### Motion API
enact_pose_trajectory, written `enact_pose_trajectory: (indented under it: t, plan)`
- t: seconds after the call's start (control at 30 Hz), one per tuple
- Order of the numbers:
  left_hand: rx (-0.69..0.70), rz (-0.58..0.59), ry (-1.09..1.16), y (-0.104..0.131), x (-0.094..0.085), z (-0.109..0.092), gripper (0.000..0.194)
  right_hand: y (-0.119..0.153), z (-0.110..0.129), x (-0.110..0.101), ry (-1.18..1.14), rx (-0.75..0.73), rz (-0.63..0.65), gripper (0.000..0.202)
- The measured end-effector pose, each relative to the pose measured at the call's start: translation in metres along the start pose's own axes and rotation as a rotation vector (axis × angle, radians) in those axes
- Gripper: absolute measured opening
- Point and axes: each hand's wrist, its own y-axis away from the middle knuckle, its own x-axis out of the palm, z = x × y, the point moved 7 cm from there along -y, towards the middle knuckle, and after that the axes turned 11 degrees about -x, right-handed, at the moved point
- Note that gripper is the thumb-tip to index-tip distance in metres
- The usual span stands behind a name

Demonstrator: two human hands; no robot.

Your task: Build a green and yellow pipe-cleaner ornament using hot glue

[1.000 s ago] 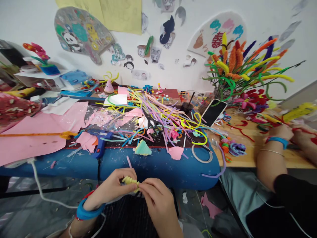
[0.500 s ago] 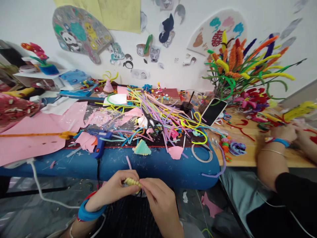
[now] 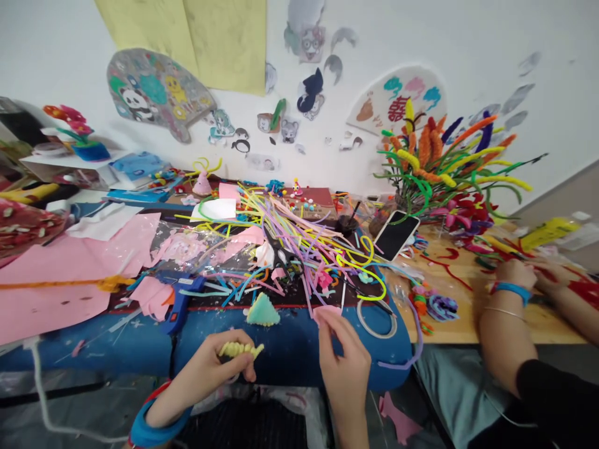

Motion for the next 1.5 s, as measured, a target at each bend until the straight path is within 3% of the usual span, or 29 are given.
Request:
enact_pose_trajectory:
  t: [0.13,0.23,0.37,0.6,0.7,0.8,0.93,1.07,1.2,1.37,1.5]
  plan:
    - [0.076,-0.137,-0.006,-0.015,-0.021,-0.018,0.025,-0.041,-0.033,0.015,0.176,0.023,0.067,0.036]
    - [0.102,-0.209,-0.008,-0.024,-0.034,-0.024,0.025,-0.063,-0.041,0.034,0.127,0.0,0.19,0.036]
    - [0.129,-0.269,-0.008,-0.026,-0.047,-0.026,0.029,-0.068,-0.021,0.064,0.007,-0.089,0.408,0.022]
    - [0.199,-0.432,-0.083,-0.008,-0.076,-0.031,0.028,-0.061,0.019,0.107,-0.018,-0.178,0.651,0.022]
    - [0.212,-0.426,-0.09,-0.007,-0.082,-0.031,0.027,-0.069,0.019,0.118,0.158,-0.172,0.645,0.023]
    - [0.187,-0.425,-0.03,-0.01,-0.083,-0.029,0.029,-0.082,0.005,0.127,0.319,-0.072,0.578,0.026]
    - [0.167,-0.459,0.079,-0.015,-0.083,-0.031,0.028,-0.096,-0.012,0.137,0.383,0.018,0.579,0.023]
    - [0.191,-0.524,0.196,-0.022,-0.088,-0.043,0.028,-0.107,-0.032,0.125,0.276,0.084,0.593,0.021]
    - [0.238,-0.575,0.361,-0.037,-0.094,-0.069,0.026,-0.108,-0.044,0.111,0.026,0.112,0.611,0.021]
    - [0.355,-0.536,0.57,-0.063,-0.093,-0.11,0.025,-0.097,-0.028,0.124,-0.336,0.056,0.693,0.018]
    - [0.389,-0.52,0.608,-0.076,-0.089,-0.122,0.025,-0.09,-0.014,0.135,-0.501,0.013,0.743,0.016]
